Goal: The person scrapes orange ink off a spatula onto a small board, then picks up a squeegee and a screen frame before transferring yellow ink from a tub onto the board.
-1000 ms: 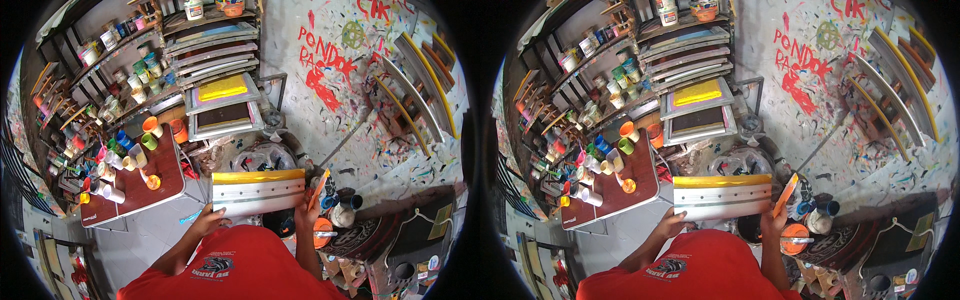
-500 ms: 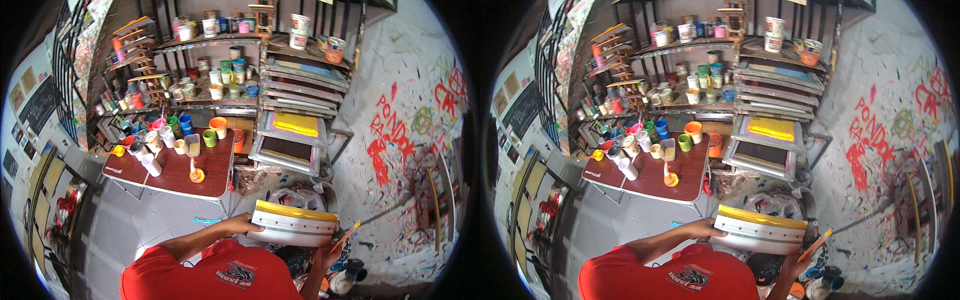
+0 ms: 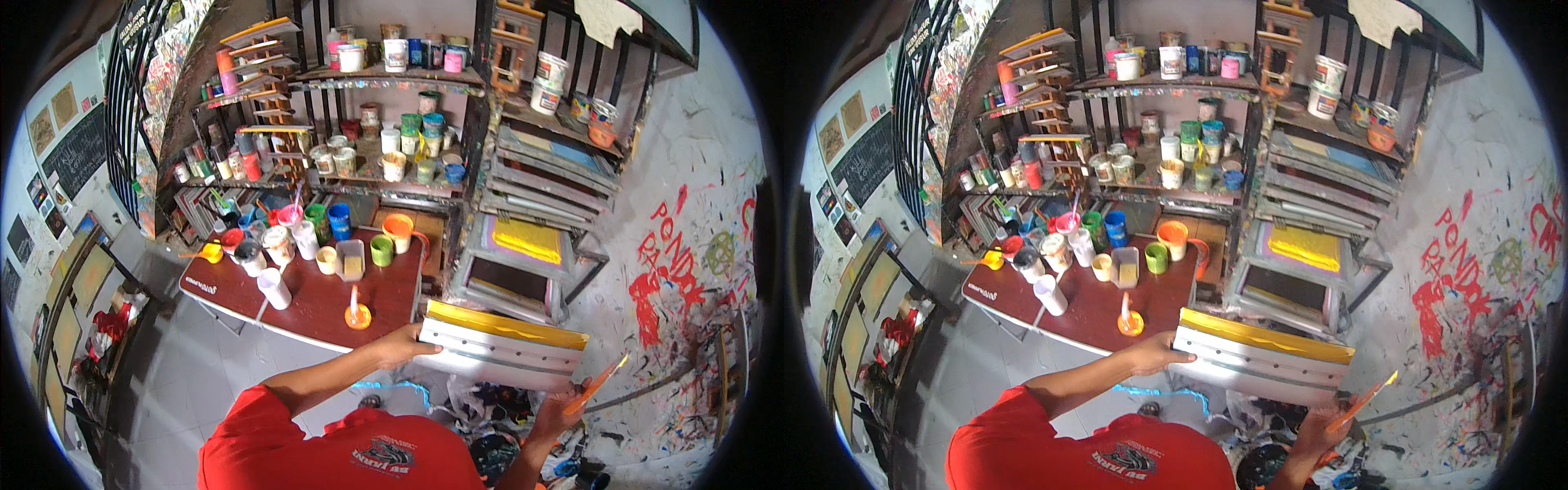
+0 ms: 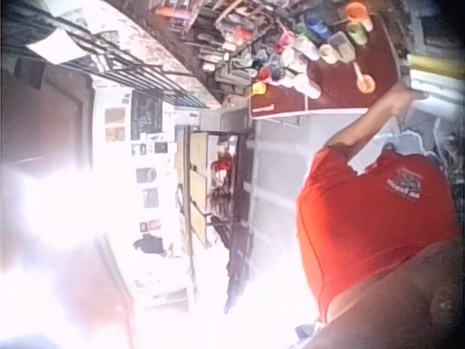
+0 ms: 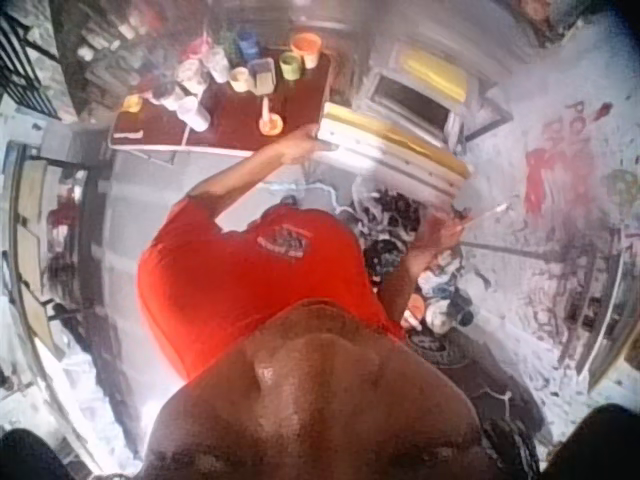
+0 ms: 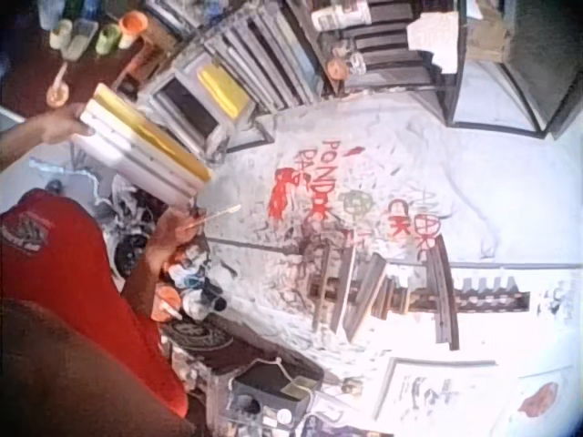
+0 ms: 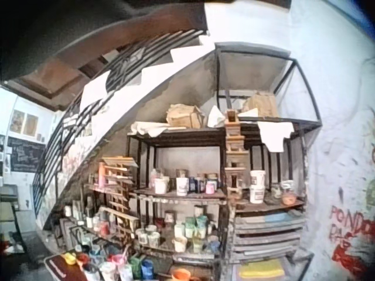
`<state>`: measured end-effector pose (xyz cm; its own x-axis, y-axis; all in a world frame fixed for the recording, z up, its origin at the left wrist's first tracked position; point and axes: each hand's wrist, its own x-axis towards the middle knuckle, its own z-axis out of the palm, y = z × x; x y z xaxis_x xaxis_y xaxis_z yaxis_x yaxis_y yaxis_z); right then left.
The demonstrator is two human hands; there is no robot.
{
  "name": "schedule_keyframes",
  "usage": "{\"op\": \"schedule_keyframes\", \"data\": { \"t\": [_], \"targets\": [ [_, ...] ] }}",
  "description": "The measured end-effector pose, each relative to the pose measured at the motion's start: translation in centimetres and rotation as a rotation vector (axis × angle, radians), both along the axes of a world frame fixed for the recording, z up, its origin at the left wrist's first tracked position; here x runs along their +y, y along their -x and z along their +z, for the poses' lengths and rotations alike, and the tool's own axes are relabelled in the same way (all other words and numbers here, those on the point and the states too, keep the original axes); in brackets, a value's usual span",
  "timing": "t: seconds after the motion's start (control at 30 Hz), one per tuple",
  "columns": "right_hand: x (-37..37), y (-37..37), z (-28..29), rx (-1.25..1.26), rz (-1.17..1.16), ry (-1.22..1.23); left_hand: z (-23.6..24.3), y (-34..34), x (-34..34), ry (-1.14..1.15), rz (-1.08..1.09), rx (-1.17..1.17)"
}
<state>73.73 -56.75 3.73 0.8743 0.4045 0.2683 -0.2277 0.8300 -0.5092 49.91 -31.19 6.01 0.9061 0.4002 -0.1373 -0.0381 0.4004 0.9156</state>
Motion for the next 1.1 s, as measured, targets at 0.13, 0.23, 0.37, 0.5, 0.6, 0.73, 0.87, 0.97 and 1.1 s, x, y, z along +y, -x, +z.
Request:
{"op": "schedule_keyframes", "data": {
  "t": [0.13, 0.23, 0.37, 0.5, 0.6, 0.73, 0.87, 0.97, 1.1],
  "targets": [
    [5.1, 0.8, -0.8, -0.066, 0.097, -0.162, 0.1, 1.4, 6.2, -0.031, 0.002, -0.098],
    [7.2, 0.8, -1.5, 0.012, 0.089, -0.273, 2.4, 2.4, 10.1, -0.187, 0.115, -0.076],
    [6.0, 2.1, -0.8, 0.18, -0.067, -0.275, 8.4, 0.3, 17.0, -0.507, 0.256, -0.136],
    [2.9, 3.6, -2.2, 0.274, -0.246, -0.117, 15.5, -4.3, 25.4, -0.951, 0.466, -0.239],
    [0.1, 4.2, -4.2, 0.286, -0.315, -0.082, 23.9, -7.6, 27.6, -1.145, 0.571, -0.139],
    [-1.3, 4.2, -7.6, 0.261, -0.323, -0.044, 30.6, -12.7, 32.5, -1.486, 0.767, -0.603],
    [-1.8, 4.0, -8.4, 0.285, -0.35, -0.038, 33.6, -16.2, 36.6, -1.491, 0.728, -0.479],
    [-0.6, 5.2, -5.5, 0.391, -0.467, 0.088, 33.5, -20.5, 40.8, -1.507, 0.674, -0.561],
    [-1.9, 5.9, -7.5, 0.474, -0.628, 0.079, 33.0, -24.4, 42.9, -1.506, 0.611, -0.587]
  ]
}}
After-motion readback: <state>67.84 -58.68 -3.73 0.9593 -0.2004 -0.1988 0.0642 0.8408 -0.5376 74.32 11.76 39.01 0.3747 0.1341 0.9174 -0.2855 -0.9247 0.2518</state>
